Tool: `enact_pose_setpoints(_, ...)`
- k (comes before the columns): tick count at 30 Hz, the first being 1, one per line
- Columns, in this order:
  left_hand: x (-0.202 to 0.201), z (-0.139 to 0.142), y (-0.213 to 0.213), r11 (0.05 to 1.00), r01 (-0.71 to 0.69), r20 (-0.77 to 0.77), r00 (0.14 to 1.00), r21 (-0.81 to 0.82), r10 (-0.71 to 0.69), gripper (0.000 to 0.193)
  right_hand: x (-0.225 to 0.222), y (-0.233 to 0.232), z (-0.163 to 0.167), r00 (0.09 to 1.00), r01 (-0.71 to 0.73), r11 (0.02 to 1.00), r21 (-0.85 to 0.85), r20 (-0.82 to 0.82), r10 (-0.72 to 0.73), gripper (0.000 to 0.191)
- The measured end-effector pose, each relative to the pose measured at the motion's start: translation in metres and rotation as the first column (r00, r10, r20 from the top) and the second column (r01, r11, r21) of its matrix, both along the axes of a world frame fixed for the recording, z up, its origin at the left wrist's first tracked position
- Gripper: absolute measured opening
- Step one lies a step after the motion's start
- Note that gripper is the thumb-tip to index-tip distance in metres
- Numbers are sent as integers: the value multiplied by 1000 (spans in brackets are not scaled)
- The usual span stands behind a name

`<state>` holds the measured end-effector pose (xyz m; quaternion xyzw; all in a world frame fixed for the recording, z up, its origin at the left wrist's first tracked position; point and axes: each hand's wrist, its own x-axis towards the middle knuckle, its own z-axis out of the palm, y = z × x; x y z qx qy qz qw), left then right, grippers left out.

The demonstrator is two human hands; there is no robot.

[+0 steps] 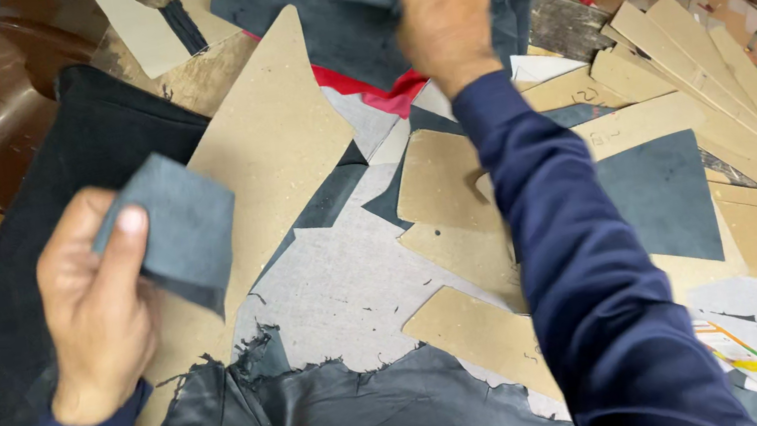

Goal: The person places cardboard templates on a large piece of dark grey fabric and uses a utility knife to cut out shapes. The person repeatedly positions templates, traces outlines, and cuts the fabric into patterned pieces.

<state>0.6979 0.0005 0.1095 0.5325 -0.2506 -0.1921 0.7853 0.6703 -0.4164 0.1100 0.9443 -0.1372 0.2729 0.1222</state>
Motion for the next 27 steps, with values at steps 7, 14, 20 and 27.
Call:
enact_pose_setpoints(7, -54, -36, 77, 932, 64, 44, 995, 358, -85, 16, 15, 48, -34, 874, 176, 925, 336, -486, 10, 90)
enact_pose_setpoints(14, -112, 3, 69, 812, 447, 211, 812, 376, -545, 14, -129, 117, -18, 893, 126, 324, 938, -250, 375, 74)
enact_pose_setpoints(20, -170, 41, 54, 476, 804, 195, 435, 356, -879, 25, -337, 265, -49, 771, 41, -549, 835, 323, 548, 55)
enact_pose_setpoints(27, -270, 8, 36, 31, 994, -53, 37, 104, -998, 32, -512, 390, -72, 971, -219, -535, 816, 131, -198, 30)
